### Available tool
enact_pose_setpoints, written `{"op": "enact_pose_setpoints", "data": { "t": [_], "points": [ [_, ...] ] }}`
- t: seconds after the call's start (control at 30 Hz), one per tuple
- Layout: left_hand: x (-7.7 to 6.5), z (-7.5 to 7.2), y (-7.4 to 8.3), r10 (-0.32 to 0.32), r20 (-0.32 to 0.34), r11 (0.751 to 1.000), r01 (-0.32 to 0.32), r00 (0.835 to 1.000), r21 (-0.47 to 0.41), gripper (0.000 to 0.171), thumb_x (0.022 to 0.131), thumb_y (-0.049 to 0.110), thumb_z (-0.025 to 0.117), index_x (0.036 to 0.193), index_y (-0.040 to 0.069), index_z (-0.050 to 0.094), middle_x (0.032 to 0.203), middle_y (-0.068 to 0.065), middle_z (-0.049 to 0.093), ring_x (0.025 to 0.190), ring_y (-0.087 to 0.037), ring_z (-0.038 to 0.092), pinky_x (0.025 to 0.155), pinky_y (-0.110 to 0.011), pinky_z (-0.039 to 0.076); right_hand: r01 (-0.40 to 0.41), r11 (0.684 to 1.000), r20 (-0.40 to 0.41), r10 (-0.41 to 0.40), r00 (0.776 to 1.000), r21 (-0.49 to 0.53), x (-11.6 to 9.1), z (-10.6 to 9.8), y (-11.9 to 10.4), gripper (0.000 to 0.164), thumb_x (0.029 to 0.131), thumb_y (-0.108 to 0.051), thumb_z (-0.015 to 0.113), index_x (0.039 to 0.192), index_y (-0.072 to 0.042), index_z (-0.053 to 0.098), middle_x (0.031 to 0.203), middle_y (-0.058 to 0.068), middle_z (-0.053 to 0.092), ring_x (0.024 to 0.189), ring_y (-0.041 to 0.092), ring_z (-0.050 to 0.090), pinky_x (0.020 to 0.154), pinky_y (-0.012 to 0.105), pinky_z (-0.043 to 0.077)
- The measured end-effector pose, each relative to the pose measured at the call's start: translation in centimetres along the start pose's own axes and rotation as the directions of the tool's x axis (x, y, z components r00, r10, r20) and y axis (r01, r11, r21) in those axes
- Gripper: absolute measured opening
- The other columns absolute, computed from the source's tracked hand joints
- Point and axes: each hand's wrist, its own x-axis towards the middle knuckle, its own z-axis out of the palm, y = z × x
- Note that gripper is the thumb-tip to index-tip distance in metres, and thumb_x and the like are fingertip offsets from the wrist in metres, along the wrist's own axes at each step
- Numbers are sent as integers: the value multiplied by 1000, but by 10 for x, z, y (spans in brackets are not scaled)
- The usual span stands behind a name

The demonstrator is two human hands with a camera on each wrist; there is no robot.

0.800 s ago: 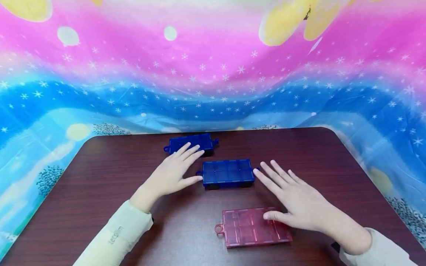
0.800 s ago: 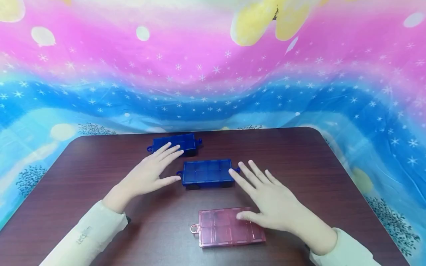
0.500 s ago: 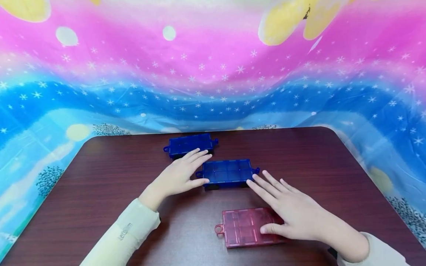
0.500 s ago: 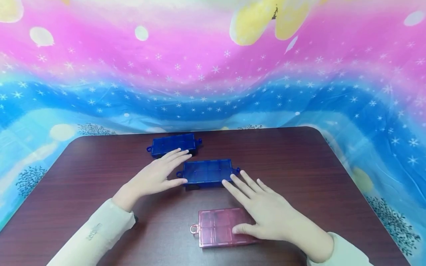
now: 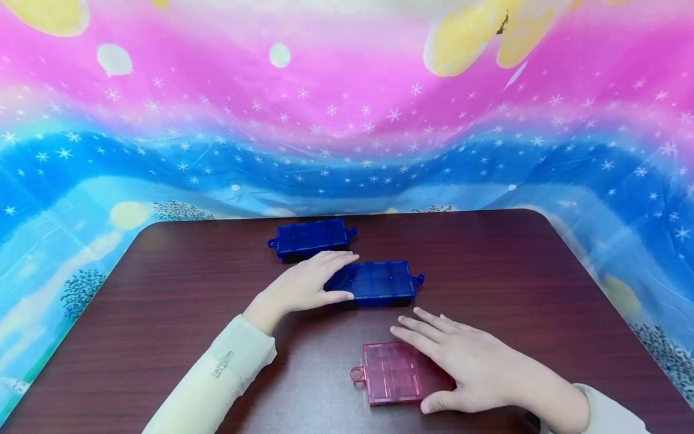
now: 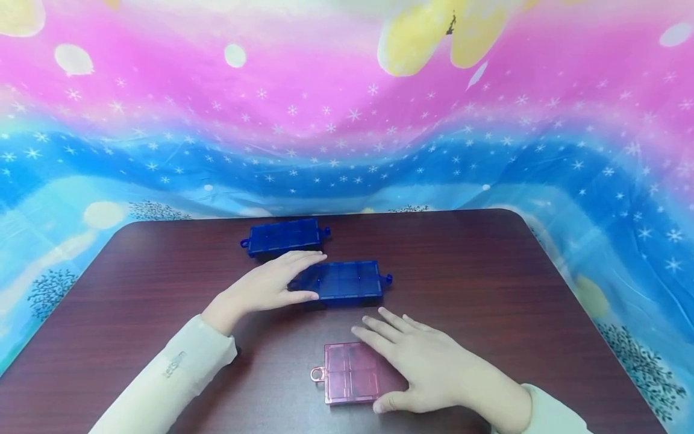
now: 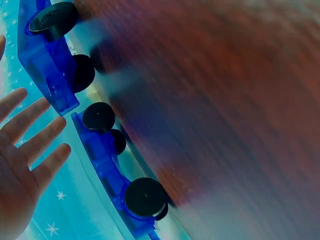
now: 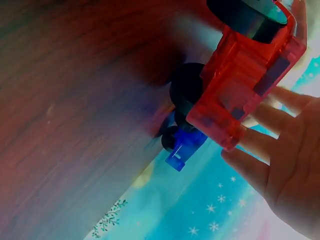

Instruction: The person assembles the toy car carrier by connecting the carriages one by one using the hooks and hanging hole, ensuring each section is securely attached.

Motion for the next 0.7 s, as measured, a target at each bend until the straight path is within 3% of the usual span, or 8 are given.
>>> {"op": "enact_pose_setpoints", "data": {
  "t": [0.33, 0.7],
  "points": [
    [5, 1, 0, 7, 52, 1000, -6, 999, -24, 78, 90, 58, 64, 153, 19, 40, 155, -2, 45, 144, -24, 41, 118, -43, 36, 52, 998, 58, -54, 997, 24, 2, 3, 0, 93, 81, -76, 58, 157, -29, 28, 153, -7, 46, 139, 24, 48, 104, 53, 48],
    [8, -1, -1, -27, 103, 998, 33, 994, -59, 77, 87, 55, 69, 150, 18, 45, 153, -4, 47, 144, -25, 42, 119, -45, 35, 16, 996, 121, -26, 992, 83, 7, 4, 2, 88, 82, -48, 76, 155, -36, 28, 142, -10, 51, 128, 16, 54, 96, 47, 54]
  ]
}}
